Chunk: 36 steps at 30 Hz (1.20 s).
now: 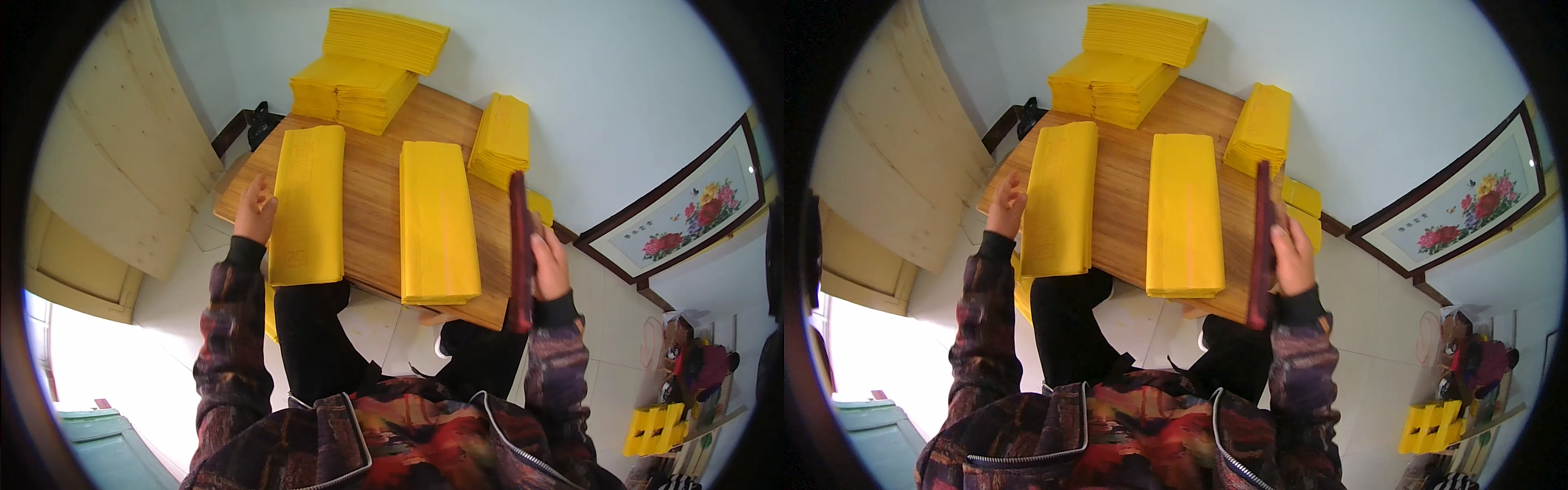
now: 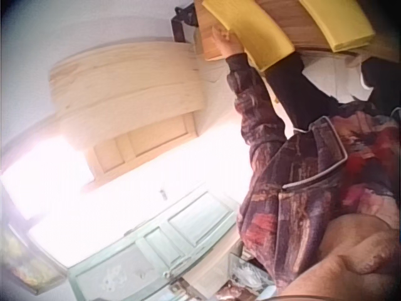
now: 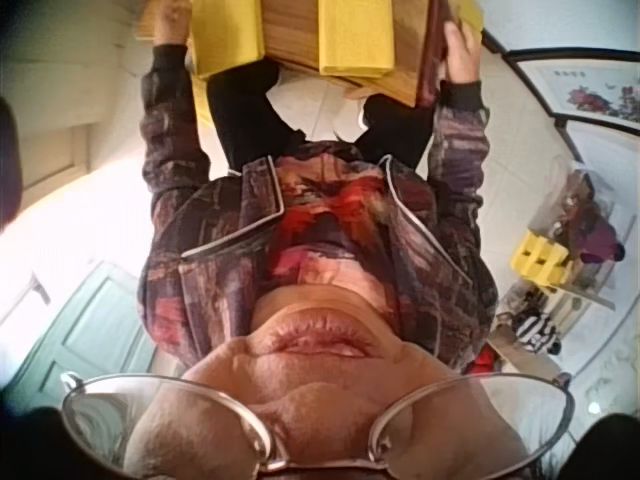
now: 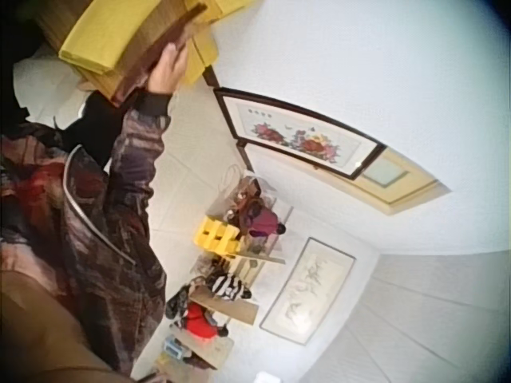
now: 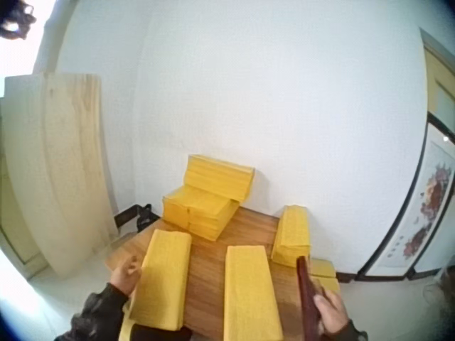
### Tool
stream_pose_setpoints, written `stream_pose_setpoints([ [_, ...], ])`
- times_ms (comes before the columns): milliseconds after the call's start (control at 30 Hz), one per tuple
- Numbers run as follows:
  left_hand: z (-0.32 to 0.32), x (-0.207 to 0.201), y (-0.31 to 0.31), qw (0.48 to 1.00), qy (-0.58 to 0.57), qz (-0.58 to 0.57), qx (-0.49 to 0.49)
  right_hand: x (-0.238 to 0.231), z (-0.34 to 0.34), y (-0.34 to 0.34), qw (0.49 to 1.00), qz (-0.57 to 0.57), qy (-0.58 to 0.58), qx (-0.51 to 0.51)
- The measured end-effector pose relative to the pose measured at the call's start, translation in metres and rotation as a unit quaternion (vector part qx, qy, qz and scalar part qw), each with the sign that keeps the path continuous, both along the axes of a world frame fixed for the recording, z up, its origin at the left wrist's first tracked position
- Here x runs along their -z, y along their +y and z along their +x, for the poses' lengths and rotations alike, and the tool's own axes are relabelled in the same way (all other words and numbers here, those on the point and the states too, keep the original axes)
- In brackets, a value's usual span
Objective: The person repeatedly folds yellow paper sheets on a wooden table, using a dark rectangular tool to press and crease each fold. They stack the folded sheets into neat piles and occasionally adjust the stacks with both hands.
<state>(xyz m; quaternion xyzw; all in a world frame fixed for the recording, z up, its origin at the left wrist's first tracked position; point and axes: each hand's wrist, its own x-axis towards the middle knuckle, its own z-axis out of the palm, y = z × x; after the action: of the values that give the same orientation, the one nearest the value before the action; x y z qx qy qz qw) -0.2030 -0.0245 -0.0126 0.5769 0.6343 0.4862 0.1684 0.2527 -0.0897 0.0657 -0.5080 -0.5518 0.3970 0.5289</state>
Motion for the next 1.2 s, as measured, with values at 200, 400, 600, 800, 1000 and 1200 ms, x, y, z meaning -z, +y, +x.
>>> stream_pose_setpoints([
  [200,0.082,-0.034,-0.097,0.936,-0.149,0.004,0.319,-0.009,-0.084,0.072,0.906,0.059,-0.418,0.04],
  [400,0.15,-0.006,-0.13,0.88,-0.175,-0.146,0.417,-0.004,-0.116,0.093,0.822,-0.047,-0.568,-0.005],
  [600,0.166,0.016,-0.13,0.897,-0.145,-0.061,0.414,0.017,-0.13,0.101,0.778,-0.03,-0.627,-0.005],
  [800,0.185,0.018,-0.121,0.923,0.002,0.13,0.362,0.046,-0.143,0.099,0.747,-0.01,-0.664,0.017],
  [1000,0.208,0.02,-0.12,0.877,0.129,0.235,0.398,0.062,-0.137,0.098,0.756,0.044,-0.651,0.054],
  [1200,0.239,0.03,-0.106,0.888,0.14,0.234,0.37,0.059,-0.142,0.096,0.765,0.008,-0.641,0.053],
])
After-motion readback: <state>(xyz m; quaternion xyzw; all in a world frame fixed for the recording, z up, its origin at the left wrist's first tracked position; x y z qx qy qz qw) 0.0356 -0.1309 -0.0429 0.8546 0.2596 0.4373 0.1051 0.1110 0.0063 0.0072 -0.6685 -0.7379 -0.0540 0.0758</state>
